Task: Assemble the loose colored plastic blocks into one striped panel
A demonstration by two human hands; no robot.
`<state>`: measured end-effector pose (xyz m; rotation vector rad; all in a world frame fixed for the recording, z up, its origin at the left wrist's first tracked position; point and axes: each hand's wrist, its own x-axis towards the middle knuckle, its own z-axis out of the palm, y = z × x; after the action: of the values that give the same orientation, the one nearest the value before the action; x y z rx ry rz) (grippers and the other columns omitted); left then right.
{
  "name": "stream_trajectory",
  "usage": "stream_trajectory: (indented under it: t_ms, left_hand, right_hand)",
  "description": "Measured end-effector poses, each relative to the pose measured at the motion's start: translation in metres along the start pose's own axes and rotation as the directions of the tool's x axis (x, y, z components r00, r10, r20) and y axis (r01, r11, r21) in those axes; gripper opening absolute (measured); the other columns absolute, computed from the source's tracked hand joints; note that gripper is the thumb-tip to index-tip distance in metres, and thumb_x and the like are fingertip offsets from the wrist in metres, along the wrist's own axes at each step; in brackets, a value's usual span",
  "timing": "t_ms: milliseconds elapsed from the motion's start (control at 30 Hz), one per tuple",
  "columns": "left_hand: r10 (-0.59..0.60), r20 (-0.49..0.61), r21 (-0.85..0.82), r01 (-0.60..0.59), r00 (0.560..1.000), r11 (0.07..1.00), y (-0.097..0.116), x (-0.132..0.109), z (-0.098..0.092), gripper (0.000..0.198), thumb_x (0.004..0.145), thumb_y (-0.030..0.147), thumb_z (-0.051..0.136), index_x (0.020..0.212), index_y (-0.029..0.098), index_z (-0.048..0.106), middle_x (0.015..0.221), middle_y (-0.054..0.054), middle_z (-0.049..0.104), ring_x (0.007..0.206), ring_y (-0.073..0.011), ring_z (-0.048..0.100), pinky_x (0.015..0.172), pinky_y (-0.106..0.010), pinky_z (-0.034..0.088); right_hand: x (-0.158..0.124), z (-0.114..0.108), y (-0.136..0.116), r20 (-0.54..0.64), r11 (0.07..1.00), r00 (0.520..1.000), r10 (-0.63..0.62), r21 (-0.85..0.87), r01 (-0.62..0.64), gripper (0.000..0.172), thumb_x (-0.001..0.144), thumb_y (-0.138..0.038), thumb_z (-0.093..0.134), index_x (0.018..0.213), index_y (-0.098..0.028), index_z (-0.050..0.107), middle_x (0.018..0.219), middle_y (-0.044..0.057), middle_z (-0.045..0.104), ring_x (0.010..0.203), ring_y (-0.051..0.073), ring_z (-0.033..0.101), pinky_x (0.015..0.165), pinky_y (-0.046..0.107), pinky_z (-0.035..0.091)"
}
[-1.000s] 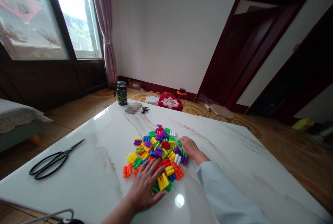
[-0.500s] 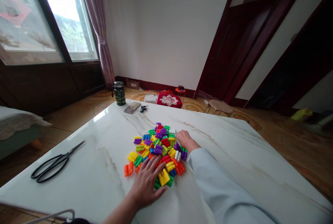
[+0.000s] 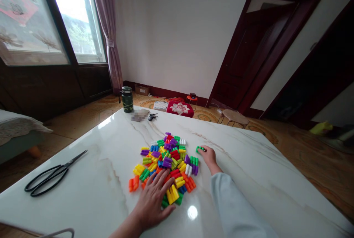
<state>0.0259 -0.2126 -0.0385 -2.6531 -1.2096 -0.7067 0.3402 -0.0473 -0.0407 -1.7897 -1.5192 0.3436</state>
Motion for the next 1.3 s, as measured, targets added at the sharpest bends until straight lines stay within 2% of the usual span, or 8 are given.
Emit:
stream_trajectory:
  t_ms: [167,500,700,767,833,900,967,1300]
  left_hand:
    - [0.021,0.015,0.046,-0.021,1.0,0.999,-0.001,-0.001,-0.001,0.074,0.085,0.062,0.044,0.148,0.028,0.027,0.153,-0.007,0.029,0.134,-0.0315,0.038,0.104,-0.05,0.036]
    - [0.017,0.028,0.037,-0.018,0.999,0.999,0.0,0.002,-0.002,0.075,0.084,0.062,0.045,0.149,0.028,0.026,0.153,-0.008,0.031,0.133,-0.0318,0.039,0.104,-0.05,0.036]
    - [0.003,0.027,0.002,-0.003,1.0,1.0,0.0,0.001,-0.002,0.073,0.084,0.061,0.047,0.147,0.029,0.03,0.153,-0.008,0.031,0.134,-0.032,0.038,0.105,-0.05,0.035]
    - [0.002,0.015,-0.018,-0.002,1.0,1.0,0.0,0.002,-0.003,0.073,0.084,0.06,0.048,0.147,0.029,0.03,0.152,-0.008,0.033,0.133,-0.032,0.038,0.105,-0.05,0.035]
    - [0.0,-0.009,-0.038,-0.001,1.0,0.999,0.0,0.002,-0.003,0.073,0.083,0.06,0.049,0.147,0.029,0.031,0.151,-0.008,0.035,0.132,-0.0322,0.039,0.105,-0.05,0.034]
    - [-0.001,-0.034,-0.051,0.0,0.999,0.999,0.001,0.002,-0.003,0.073,0.083,0.059,0.05,0.147,0.029,0.031,0.15,-0.008,0.036,0.132,-0.032,0.04,0.105,-0.049,0.034]
    - [-0.001,-0.046,-0.048,-0.001,0.999,0.999,0.001,0.001,-0.003,0.073,0.083,0.058,0.051,0.147,0.029,0.031,0.15,-0.007,0.036,0.132,-0.0316,0.04,0.105,-0.048,0.034]
    - [-0.003,-0.031,-0.038,0.002,1.0,0.999,0.0,0.0,-0.001,0.072,0.083,0.06,0.049,0.146,0.029,0.033,0.151,-0.007,0.036,0.132,-0.0307,0.04,0.106,-0.047,0.033]
  right_hand:
    - [0.004,0.014,0.011,0.053,0.995,0.996,-0.072,0.067,0.068,0.027,0.068,-0.032,0.06,0.09,-0.02,0.071,0.088,0.004,0.072,0.076,0.02,0.064,0.073,0.03,0.048]
    - [0.02,0.022,-0.006,0.177,0.992,0.981,-0.083,-0.077,0.098,0.028,0.068,-0.02,0.062,0.095,-0.024,0.068,0.097,0.001,0.07,0.08,0.016,0.062,0.072,0.026,0.046]
    - [-0.005,-0.004,-0.022,0.054,0.968,0.983,-0.175,-0.171,0.182,0.031,0.074,-0.015,0.05,0.102,-0.021,0.064,0.106,0.003,0.065,0.071,0.013,0.058,0.071,0.027,0.047]
    - [-0.017,-0.019,-0.028,0.16,0.926,0.936,-0.314,-0.164,0.339,0.038,0.072,-0.007,0.044,0.099,-0.022,0.066,0.107,0.003,0.066,0.084,0.015,0.06,0.079,0.028,0.047]
    - [-0.027,-0.031,-0.033,0.37,0.853,0.817,-0.441,-0.11,0.51,0.052,0.066,-0.001,0.042,0.105,-0.025,0.067,0.113,0.002,0.066,0.102,0.018,0.058,0.089,0.031,0.045]
    - [-0.034,-0.039,-0.035,0.545,0.787,0.684,-0.485,-0.07,0.613,0.062,0.063,0.002,0.043,0.114,-0.026,0.065,0.121,0.002,0.064,0.113,0.019,0.053,0.095,0.034,0.042]
    - [-0.039,-0.042,-0.035,0.625,0.752,0.621,-0.472,-0.081,0.654,0.066,0.062,0.002,0.045,0.118,-0.025,0.063,0.126,0.003,0.061,0.116,0.02,0.05,0.097,0.035,0.041]
    - [-0.054,-0.055,-0.032,0.67,0.614,0.615,-0.415,-0.292,0.733,0.043,0.076,-0.015,0.056,0.119,-0.019,0.056,0.114,0.01,0.058,0.108,0.023,0.05,0.091,0.033,0.041]
